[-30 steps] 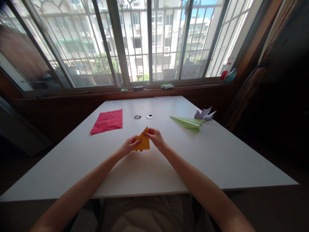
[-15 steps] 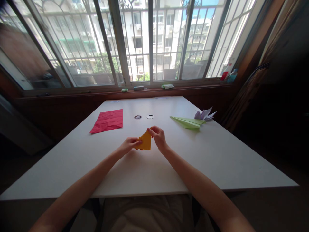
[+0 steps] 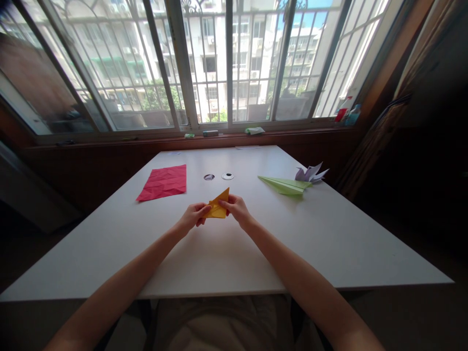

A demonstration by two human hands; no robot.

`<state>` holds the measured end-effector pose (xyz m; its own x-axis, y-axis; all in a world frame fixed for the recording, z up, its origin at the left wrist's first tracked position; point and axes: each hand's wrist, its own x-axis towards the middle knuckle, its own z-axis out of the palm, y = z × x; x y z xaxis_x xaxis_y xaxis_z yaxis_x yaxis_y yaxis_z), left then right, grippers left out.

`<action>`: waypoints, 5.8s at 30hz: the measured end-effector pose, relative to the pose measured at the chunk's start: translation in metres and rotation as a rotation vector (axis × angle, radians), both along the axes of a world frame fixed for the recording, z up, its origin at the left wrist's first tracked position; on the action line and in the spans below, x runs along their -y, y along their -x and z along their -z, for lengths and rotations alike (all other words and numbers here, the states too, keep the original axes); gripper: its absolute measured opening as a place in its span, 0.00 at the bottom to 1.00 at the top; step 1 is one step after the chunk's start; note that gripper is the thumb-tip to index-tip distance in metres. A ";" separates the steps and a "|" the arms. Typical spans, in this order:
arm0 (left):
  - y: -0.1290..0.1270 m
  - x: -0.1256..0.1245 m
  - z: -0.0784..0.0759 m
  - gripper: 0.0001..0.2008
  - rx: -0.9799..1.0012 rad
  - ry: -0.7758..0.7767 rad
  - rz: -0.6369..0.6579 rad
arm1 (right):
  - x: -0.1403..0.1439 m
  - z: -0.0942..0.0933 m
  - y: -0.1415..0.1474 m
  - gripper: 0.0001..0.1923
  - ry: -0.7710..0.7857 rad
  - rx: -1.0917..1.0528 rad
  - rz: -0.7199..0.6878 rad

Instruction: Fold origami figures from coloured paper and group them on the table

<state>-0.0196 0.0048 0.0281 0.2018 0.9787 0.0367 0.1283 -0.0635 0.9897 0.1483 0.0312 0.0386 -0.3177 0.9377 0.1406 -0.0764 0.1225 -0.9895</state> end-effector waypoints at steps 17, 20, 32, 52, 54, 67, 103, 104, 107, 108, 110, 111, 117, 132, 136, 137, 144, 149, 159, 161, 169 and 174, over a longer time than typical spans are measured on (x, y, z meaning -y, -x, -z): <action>0.005 0.011 -0.015 0.28 0.334 0.108 0.184 | 0.002 0.002 0.003 0.40 0.141 -0.257 0.056; 0.003 0.011 -0.015 0.25 0.311 0.093 0.180 | 0.004 0.001 0.005 0.28 0.132 -0.221 -0.024; 0.009 0.004 -0.006 0.25 0.437 0.117 0.138 | 0.003 -0.005 -0.001 0.18 0.102 -0.132 -0.197; 0.008 -0.002 -0.007 0.22 0.399 0.065 -0.014 | 0.003 -0.006 -0.004 0.18 -0.469 0.481 0.153; 0.007 -0.001 -0.005 0.23 0.344 0.102 0.000 | 0.003 -0.006 -0.004 0.15 -0.552 0.489 0.174; 0.001 0.007 -0.006 0.16 0.141 0.006 0.048 | 0.012 0.001 0.006 0.06 -0.700 0.432 0.197; -0.008 0.009 -0.002 0.12 0.195 0.073 -0.045 | 0.022 0.010 0.012 0.04 -0.900 0.393 0.345; -0.008 0.009 -0.002 0.12 0.194 0.068 -0.062 | 0.022 0.010 0.012 0.05 -0.884 0.377 0.367; -0.008 0.009 -0.001 0.13 0.214 0.047 -0.088 | 0.021 0.008 0.011 0.06 -0.893 0.372 0.354; -0.008 0.009 -0.001 0.13 0.219 0.042 -0.083 | 0.020 0.007 0.011 0.06 -0.912 0.382 0.324; -0.007 0.008 0.000 0.13 0.229 0.033 -0.065 | 0.019 0.006 0.009 0.06 -0.953 0.396 0.249; -0.007 0.008 0.000 0.13 0.236 0.028 -0.060 | 0.018 0.005 0.008 0.06 -0.969 0.401 0.212; -0.006 0.006 0.000 0.15 0.253 0.021 -0.085 | 0.017 0.003 0.008 0.06 -0.978 0.403 0.125; -0.006 0.004 0.004 0.16 0.181 -0.142 -0.143 | 0.014 0.007 0.010 0.10 -0.604 0.290 0.078; -0.005 0.003 0.007 0.15 0.155 -0.182 -0.148 | 0.013 0.010 0.011 0.14 -0.626 0.347 0.102; -0.005 0.002 0.007 0.15 0.150 -0.191 -0.143 | 0.013 0.010 0.011 0.14 -0.636 0.353 0.101; -0.004 0.002 0.011 0.16 0.128 -0.200 -0.136 | 0.012 0.009 0.012 0.13 -0.591 0.345 0.140; -0.007 0.002 0.012 0.16 0.108 -0.219 -0.104 | 0.011 0.010 0.012 0.14 -0.584 0.365 0.211; -0.009 0.003 0.011 0.16 0.137 -0.190 -0.033 | 0.012 0.013 0.013 0.11 -0.728 0.509 0.325; -0.009 0.004 0.011 0.16 0.141 -0.171 -0.014 | 0.010 0.013 0.011 0.10 -0.711 0.548 0.317; -0.009 0.004 0.007 0.17 0.212 -0.051 -0.033 | 0.012 0.009 0.012 0.03 -0.892 0.616 0.323; -0.007 0.003 0.008 0.19 0.320 0.014 -0.104 | 0.015 0.010 0.015 0.06 -0.860 0.557 0.206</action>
<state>-0.0130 0.0022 0.0198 0.0811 0.9944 0.0681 -0.1839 -0.0522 0.9816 0.1332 0.0159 0.0281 -0.3873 0.6343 0.6690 0.4660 0.7608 -0.4516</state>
